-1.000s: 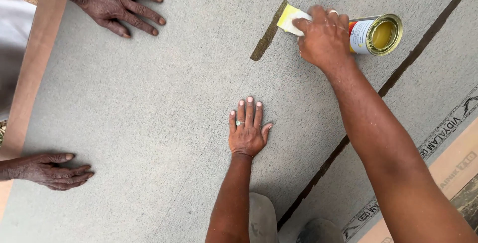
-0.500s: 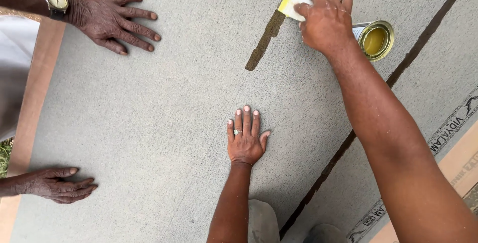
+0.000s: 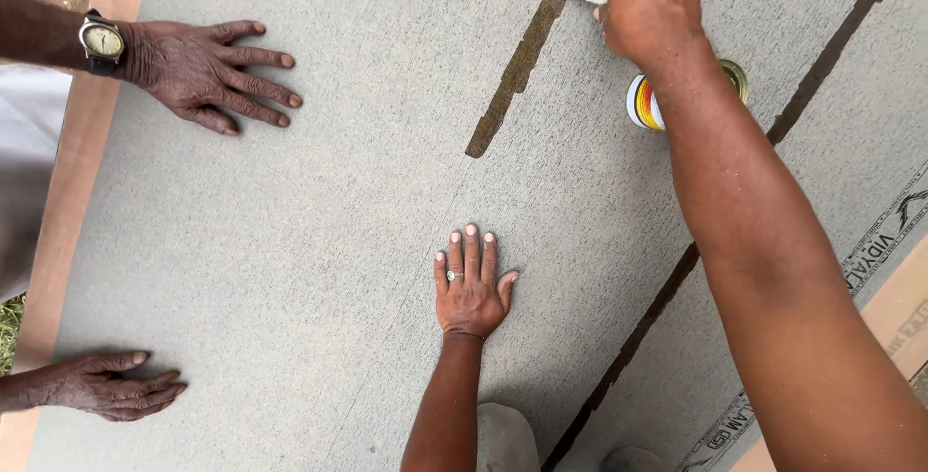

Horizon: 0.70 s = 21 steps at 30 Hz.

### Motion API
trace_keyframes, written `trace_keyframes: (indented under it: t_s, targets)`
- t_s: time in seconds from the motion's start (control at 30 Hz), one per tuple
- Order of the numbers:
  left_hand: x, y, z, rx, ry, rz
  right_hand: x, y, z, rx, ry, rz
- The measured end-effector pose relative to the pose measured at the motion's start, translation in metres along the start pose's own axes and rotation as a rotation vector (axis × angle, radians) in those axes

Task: The person applies adhesive from a container onto a large board using a spreader and then positions and presses smaller wooden panels onto the board.

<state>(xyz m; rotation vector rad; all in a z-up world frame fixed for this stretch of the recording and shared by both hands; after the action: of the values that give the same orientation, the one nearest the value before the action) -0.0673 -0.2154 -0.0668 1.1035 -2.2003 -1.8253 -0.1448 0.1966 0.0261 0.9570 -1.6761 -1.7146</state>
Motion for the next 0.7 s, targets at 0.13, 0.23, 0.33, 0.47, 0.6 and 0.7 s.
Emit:
trace_keyframes:
  t_s: [0.13, 0.23, 0.33, 0.47, 0.6, 0.7]
  targets:
    - [0.005, -0.004, 0.002, -0.026, -0.001, 0.020, -0.021, -0.016, 0.016, 0.096, -0.080, -0.034]
    - [0.001, -0.001, 0.000, -0.004, 0.001, 0.018, -0.036, -0.034, 0.014, 0.137, -0.171, 0.012]
    - [0.003, -0.004, 0.006, 0.011, -0.002, 0.032, -0.046, -0.023, 0.028, 0.104, -0.172, -0.011]
    - [0.002, -0.003, -0.004, -0.018, 0.011, 0.006, -0.055, -0.019, 0.029, 0.195, -0.356, 0.077]
    - [0.003, -0.003, 0.008, 0.048, 0.016, 0.032, -0.073, -0.025, 0.036, 0.158, -0.378, 0.062]
    - [0.006, -0.006, 0.000, 0.036, 0.024, 0.018, -0.065, -0.023, 0.040, 0.118, -0.265, 0.029]
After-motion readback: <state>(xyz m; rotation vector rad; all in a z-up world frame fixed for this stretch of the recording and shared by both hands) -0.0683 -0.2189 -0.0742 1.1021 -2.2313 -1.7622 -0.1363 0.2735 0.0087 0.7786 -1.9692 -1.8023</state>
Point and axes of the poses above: each hand's wrist, its own z-axis towards the middle knuckle, its own y-axis out of the back of the hand, x = y × z, the point moved 10 cm from there along z, towards the middle knuckle, and after that the axes turned 14 degrees about -x, right-handed, at the moved point
